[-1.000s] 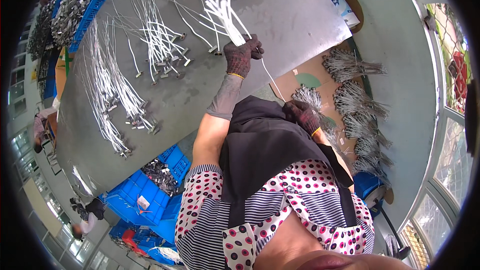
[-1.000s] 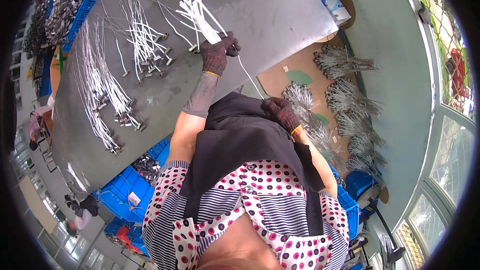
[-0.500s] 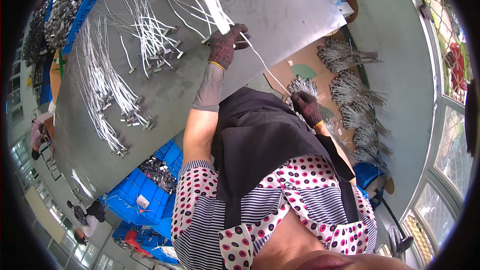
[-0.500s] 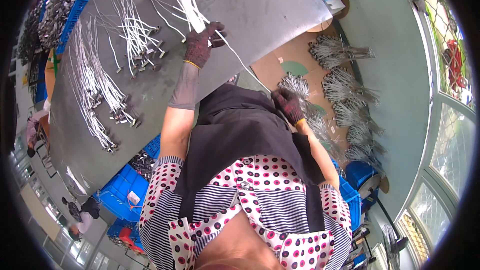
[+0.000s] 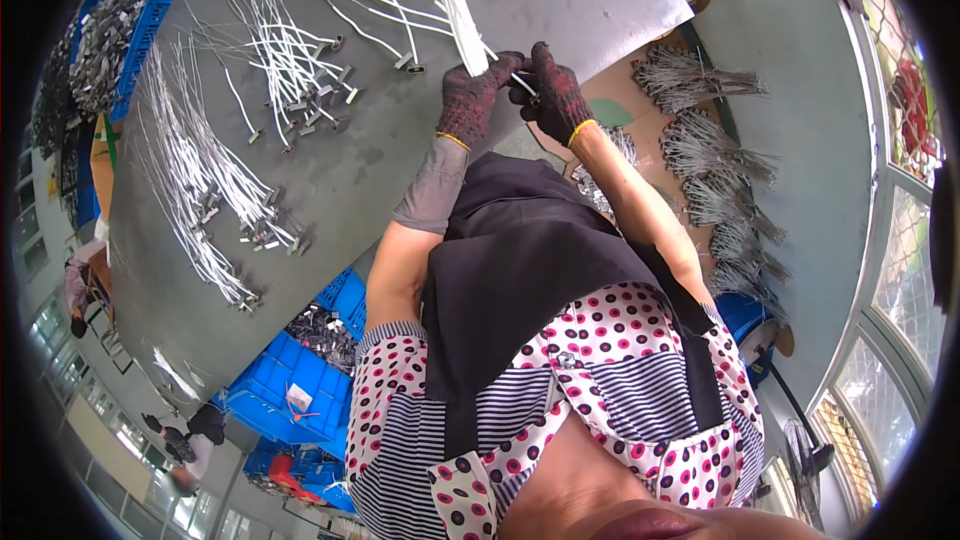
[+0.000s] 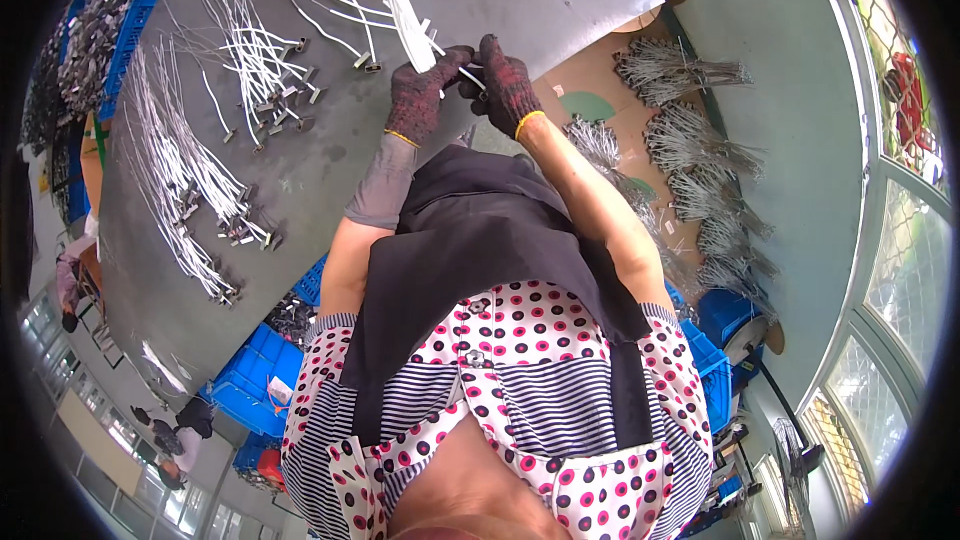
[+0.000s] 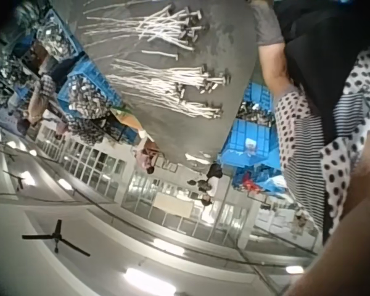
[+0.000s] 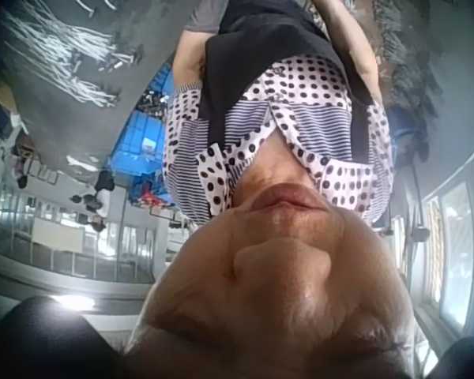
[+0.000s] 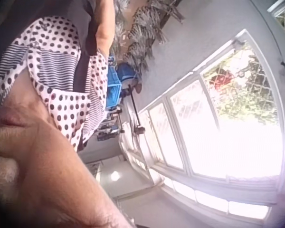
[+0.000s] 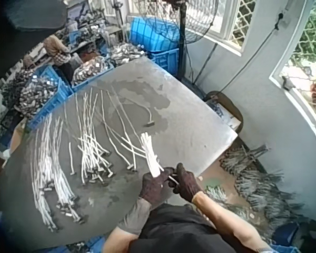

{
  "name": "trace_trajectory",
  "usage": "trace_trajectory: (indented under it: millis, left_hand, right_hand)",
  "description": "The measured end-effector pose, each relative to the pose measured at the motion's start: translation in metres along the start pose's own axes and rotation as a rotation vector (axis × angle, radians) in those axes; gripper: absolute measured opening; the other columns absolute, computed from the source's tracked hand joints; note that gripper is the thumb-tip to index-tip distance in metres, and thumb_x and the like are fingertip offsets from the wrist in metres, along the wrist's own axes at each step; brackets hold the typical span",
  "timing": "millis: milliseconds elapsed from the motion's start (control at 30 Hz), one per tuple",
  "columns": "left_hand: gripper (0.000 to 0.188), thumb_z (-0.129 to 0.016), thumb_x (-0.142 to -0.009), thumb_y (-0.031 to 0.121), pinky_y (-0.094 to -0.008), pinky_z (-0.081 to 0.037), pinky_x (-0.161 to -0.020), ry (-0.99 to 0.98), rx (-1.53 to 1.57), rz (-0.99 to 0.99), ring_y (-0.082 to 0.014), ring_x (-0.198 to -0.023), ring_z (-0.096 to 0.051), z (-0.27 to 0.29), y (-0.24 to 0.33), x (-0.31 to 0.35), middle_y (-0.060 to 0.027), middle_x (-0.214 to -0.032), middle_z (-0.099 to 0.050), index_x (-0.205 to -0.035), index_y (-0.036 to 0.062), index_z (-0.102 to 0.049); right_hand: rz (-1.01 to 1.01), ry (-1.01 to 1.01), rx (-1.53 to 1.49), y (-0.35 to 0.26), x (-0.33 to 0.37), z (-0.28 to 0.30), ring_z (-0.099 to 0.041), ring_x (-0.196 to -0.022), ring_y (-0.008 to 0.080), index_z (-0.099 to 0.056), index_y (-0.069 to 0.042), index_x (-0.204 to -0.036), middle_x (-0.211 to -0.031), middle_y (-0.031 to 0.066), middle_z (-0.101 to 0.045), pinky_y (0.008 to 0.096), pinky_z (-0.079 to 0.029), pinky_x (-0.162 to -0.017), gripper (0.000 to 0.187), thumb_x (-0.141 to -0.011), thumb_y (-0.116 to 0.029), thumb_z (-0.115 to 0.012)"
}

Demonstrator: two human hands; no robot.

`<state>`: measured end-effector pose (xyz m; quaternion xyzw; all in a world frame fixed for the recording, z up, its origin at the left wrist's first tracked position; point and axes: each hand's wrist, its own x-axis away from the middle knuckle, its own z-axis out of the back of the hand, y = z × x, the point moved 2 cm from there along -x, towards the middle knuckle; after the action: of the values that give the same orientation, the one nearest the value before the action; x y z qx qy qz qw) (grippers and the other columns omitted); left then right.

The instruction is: Sorting and organizing bundles of electrical wires on a production workbench.

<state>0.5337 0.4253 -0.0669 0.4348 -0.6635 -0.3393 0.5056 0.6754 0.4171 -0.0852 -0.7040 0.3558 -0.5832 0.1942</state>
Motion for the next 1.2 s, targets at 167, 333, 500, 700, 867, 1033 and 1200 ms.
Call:
trace_trajectory:
  millis: [167, 333, 500, 700, 867, 1033, 1200]
  left_hand:
    - [0.027, -0.066, -0.091, 0.028, -0.0317, -0.051, -0.069, -0.013, -0.107, -0.016, -0.0181, -0.071, -0.067, 0.022, 0.013, -0.012, -0.0087, -0.083, -0.073, -0.093, 0.0027, -0.075]
    - [0.048, -0.055, -0.093, 0.051, -0.0464, -0.05, -0.069, 0.592, -0.921, -0.062, -0.0422, -0.082, -0.067, 0.073, 0.008, -0.032, -0.0203, -0.084, -0.068, -0.1, 0.006, -0.069]
    - [0.031, -0.07, -0.087, 0.033, -0.0276, -0.038, -0.05, 0.519, 0.023, 0.055, -0.0096, -0.056, -0.052, 0.098, 0.03, -0.028, 0.0011, -0.065, -0.055, -0.089, 0.0024, -0.067]
    - [0.021, -0.062, -0.095, 0.017, -0.0422, -0.05, -0.084, 0.086, 0.758, 0.007, -0.0178, -0.086, -0.06, 0.124, 0.033, -0.017, -0.0047, -0.09, -0.06, -0.111, 0.0045, -0.061]
    - [0.024, -0.058, -0.098, 0.017, -0.0507, -0.054, -0.092, 0.095, 0.889, -0.071, -0.0259, -0.094, -0.066, 0.135, 0.031, -0.023, -0.0076, -0.098, -0.066, -0.12, 0.0062, -0.059]
    - [0.036, -0.064, -0.096, 0.028, -0.0381, -0.058, -0.063, 0.22, 0.652, -0.047, -0.02, -0.073, -0.067, 0.146, 0.029, -0.015, -0.0061, -0.096, -0.067, -0.126, 0.0095, -0.059]
    - [0.037, -0.069, -0.093, 0.03, -0.0282, -0.044, -0.05, 0.336, 0.496, 0.027, -0.0102, -0.056, -0.056, 0.161, 0.023, -0.012, -0.0058, -0.089, -0.067, -0.122, 0.008, -0.062]
  right_hand:
    - [-0.001, -0.138, -0.056, -0.022, -0.016, -0.024, -0.061, -0.07, 0.0164, -0.065, 0.001, -0.112, -0.094, 0.0112, -0.069, 0.0293, -0.048, -0.057, 0.063, -0.097, -0.058, -0.048]
    - [0.459, 0.036, 0.717, -0.06, -0.069, -0.036, -0.068, -0.08, 0.0196, -0.065, -0.001, -0.116, -0.093, 0.0143, -0.071, 0.0341, -0.054, -0.068, 0.055, -0.095, -0.05, -0.055]
    - [0.799, 0.356, 1.003, -0.109, -0.145, -0.051, -0.068, -0.093, 0.0349, -0.067, -0.003, -0.112, -0.097, 0.0202, -0.071, 0.0415, -0.053, -0.084, 0.043, -0.092, -0.039, -0.055]
    - [0.569, 0.451, 1.174, -0.161, -0.202, -0.105, -0.065, -0.103, 0.0392, -0.065, -0.007, -0.117, -0.108, 0.0221, -0.069, 0.0469, -0.05, -0.091, 0.048, -0.086, -0.043, -0.057]
    - [0.408, 0.394, 1.449, -0.166, -0.237, -0.113, -0.067, -0.1, 0.0385, -0.072, -0.006, -0.101, -0.103, 0.02, -0.071, 0.0462, -0.053, -0.087, 0.043, -0.078, -0.041, -0.064]
    - [0.321, 0.265, 1.36, -0.154, -0.22, -0.081, -0.069, -0.083, 0.0349, -0.074, -0.006, -0.097, -0.095, 0.0186, -0.072, 0.0427, -0.054, -0.076, 0.042, -0.073, -0.04, -0.066]
    - [0.417, -0.139, 0.5, -0.132, -0.156, -0.039, -0.066, -0.085, 0.0175, -0.069, 0.002, -0.097, -0.094, 0.0102, -0.069, 0.0325, -0.055, -0.074, 0.026, -0.09, -0.023, -0.065]
